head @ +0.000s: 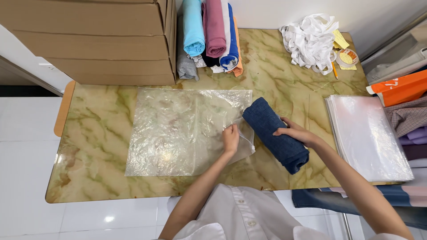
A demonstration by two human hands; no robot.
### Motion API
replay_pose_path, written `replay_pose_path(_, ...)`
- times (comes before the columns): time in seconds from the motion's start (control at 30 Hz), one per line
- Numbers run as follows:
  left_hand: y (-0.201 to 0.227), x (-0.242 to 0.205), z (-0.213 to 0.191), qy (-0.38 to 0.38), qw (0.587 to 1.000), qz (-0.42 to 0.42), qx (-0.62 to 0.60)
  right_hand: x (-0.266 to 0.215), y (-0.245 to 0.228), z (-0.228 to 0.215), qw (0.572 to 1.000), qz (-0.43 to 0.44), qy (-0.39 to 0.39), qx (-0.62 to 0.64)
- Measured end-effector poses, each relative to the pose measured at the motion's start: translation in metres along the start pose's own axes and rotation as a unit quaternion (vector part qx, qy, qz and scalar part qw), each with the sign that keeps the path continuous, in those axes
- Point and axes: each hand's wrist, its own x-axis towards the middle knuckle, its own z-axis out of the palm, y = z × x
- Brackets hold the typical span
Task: The person prepares plastic bags, inserts rolled garments into them, and then arranges the bagged garments inside a cardboard box.
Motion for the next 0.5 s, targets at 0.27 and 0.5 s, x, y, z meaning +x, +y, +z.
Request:
replay_pose_path(0.27, 0.085, -0.04, -0.023, -0.029, 0.966, 0.223, 0.123, 0.039, 0.006, -0.027, 0.969, -0.033, -0.115, -0.215)
replay_pose_path(0.5, 0.1, -0.035, -0.025, -0.049, 0.962, 0.227, 0.14, 0.135, -0.016, 0.013, 0.967, -0.087, -0.157, -0.18)
